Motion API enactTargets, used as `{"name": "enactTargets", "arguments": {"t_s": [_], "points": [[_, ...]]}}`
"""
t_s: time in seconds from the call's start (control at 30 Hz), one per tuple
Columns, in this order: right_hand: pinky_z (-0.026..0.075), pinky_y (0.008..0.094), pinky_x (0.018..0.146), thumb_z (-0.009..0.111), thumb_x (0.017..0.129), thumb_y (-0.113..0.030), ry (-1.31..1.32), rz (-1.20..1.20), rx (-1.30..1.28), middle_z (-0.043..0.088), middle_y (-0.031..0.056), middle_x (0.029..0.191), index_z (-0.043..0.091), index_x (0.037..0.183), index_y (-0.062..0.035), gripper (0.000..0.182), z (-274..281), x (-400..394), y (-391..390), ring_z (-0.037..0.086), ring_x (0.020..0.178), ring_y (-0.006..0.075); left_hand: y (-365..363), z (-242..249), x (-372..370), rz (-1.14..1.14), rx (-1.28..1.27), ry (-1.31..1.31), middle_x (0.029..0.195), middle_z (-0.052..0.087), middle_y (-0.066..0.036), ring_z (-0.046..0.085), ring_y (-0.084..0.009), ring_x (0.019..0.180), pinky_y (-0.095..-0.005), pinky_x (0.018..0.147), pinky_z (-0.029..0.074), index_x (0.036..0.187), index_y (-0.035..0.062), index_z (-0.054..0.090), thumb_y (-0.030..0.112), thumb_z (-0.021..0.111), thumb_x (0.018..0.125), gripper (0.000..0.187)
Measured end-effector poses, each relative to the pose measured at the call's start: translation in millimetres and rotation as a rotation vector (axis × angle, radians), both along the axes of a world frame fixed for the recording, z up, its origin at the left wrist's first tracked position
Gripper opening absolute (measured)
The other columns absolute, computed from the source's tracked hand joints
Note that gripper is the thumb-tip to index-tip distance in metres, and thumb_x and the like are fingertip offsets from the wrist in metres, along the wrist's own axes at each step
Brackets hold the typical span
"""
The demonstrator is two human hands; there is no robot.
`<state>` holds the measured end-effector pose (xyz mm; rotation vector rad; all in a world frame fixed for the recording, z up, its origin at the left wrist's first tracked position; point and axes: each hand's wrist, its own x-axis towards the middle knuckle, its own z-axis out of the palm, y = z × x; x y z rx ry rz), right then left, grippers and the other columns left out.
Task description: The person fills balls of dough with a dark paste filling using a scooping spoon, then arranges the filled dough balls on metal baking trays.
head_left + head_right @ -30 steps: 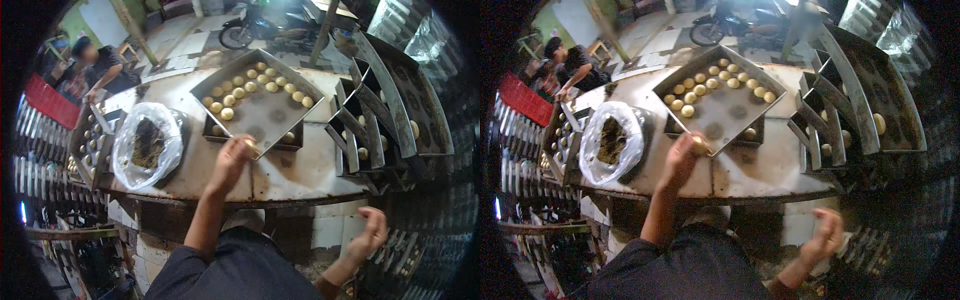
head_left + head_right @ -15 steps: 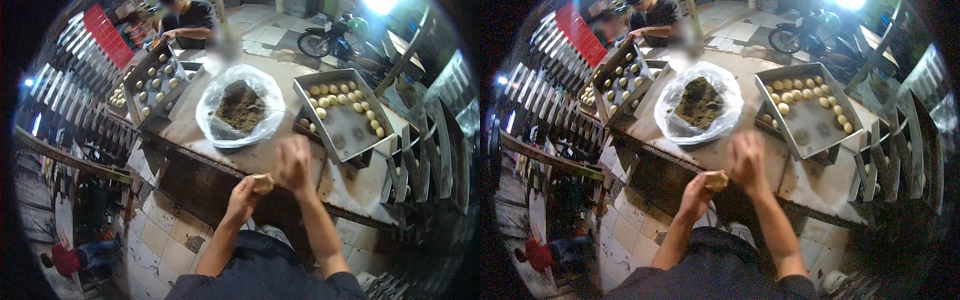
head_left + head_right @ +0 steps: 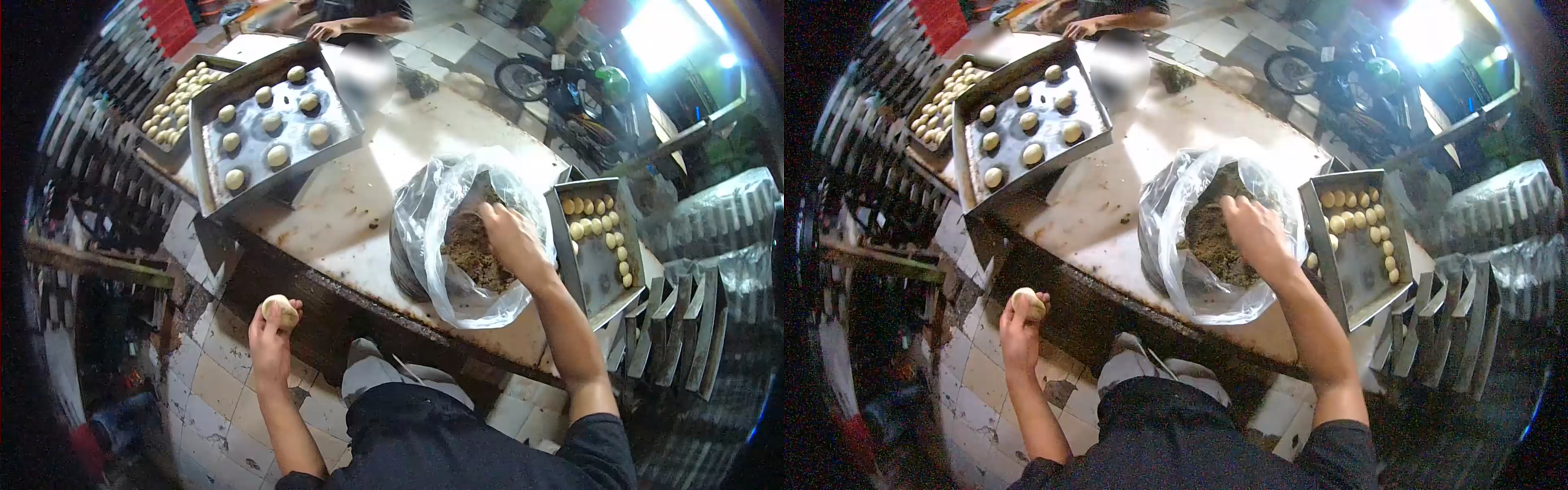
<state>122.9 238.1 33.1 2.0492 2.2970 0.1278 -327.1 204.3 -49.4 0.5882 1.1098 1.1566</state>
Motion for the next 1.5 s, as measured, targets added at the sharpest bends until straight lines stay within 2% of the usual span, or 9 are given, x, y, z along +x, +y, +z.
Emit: {"name": "enactTargets", "arguments": {"t_s": [0.4,0.53,0.7,0.8,1.03,1.13,1.23,1.4,1.5], "points": [[0.059,0.0414,0.068,0.062,0.089,-0.003,0.308,0.298,-0.393,0.072,0.0162,0.082,0.072,0.102,-0.0009,0.016,-16,51,22,0.074,0.076,0.0314,25,109,153,-0.649,0.212,-0.106,0.130,0.069,-0.015,0.066,-0.0213,0.121,-0.0354,0.109,0.049,0.138,-0.0051,0.057,0.004,0.060,0.103,0.036],[0.051,0.0263,0.065,0.066,0.096,-0.002,1.277,-0.179,-0.583,0.070,0.0037,0.088,0.070,0.108,0.0018,0.013,26,68,-27,0.065,0.075,0.0094,-23,119,209,-0.761,0.086,-0.049,0.127,0.071,-0.015,0.068,-0.0207,0.117,-0.0364,0.104,0.052,0.139,-0.0047,0.058,0.008,0.063,0.103,0.038],[0.047,0.0252,0.064,0.065,0.100,0.001,1.896,-0.356,-0.427,0.064,0.0005,0.087,0.061,0.110,-0.0002,0.011,32,57,-93,0.058,0.076,0.0065,-36,67,314,-0.563,-0.006,0.102,0.114,0.071,-0.008,0.065,-0.0102,0.100,-0.0286,0.090,0.053,0.127,-0.0040,0.065,0.019,0.067,0.104,0.032],[0.050,0.0280,0.066,0.066,0.096,0.007,1.679,-0.159,0.181,0.063,0.0037,0.082,0.060,0.100,0.0023,0.008,10,44,-100,0.059,0.075,0.0093,-33,66,343,-0.292,-0.004,-0.269,0.114,0.072,-0.013,0.071,-0.0194,0.101,-0.0359,0.092,0.058,0.125,-0.0047,0.064,0.025,0.054,0.110,0.034],[0.052,0.0349,0.069,0.067,0.089,0.005,1.209,-0.032,0.269,0.064,0.0141,0.080,0.060,0.086,0.0032,0.008,4,65,-117,0.065,0.075,0.0295,-32,74,336,0.156,0.001,-0.445,0.130,0.065,-0.026,0.066,-0.0368,0.121,-0.0509,0.106,0.055,0.135,-0.0080,0.054,0.032,0.039,0.114,0.047],[0.052,0.0409,0.082,0.071,0.087,-0.003,0.555,-0.079,0.387,0.069,0.0150,0.097,0.070,0.092,-0.0016,0.005,-30,79,-96,0.064,0.094,0.0369,-51,86,322,0.098,0.076,-0.462,0.132,0.063,-0.028,0.065,-0.0394,0.123,-0.0541,0.108,0.054,0.138,-0.0085,0.051,0.032,0.036,0.115,0.049],[0.048,0.0448,0.094,0.076,0.086,-0.010,0.562,0.028,0.482,0.067,0.0140,0.114,0.078,0.105,-0.0083,0.020,-9,70,-110,0.058,0.115,0.0370,-81,104,295,-0.078,0.087,-0.466,0.131,0.064,-0.028,0.067,-0.0395,0.119,-0.0544,0.106,0.057,0.138,-0.0095,0.049,0.029,0.035,0.115,0.048],[0.036,0.0377,0.119,0.087,0.082,-0.014,1.402,0.283,-0.068,0.056,0.0130,0.146,0.064,0.142,-0.0049,0.064,43,3,-194,0.049,0.141,0.0241,-153,95,263,-0.238,0.110,-0.252,0.130,0.065,-0.021,0.068,-0.0299,0.118,-0.0429,0.102,0.057,0.141,-0.0076,0.051,0.022,0.045,0.113,0.041],[0.042,0.0363,0.114,0.086,0.081,-0.007,1.886,0.170,-0.053,0.058,0.0129,0.140,0.069,0.133,-0.0017,0.055,26,-35,-238,0.053,0.134,0.0239,-204,107,242,-0.322,0.318,-0.055,0.124,0.067,-0.014,0.068,-0.0239,0.110,-0.0349,0.097,0.054,0.144,-0.0007,0.054,0.022,0.053,0.111,0.040]]}}
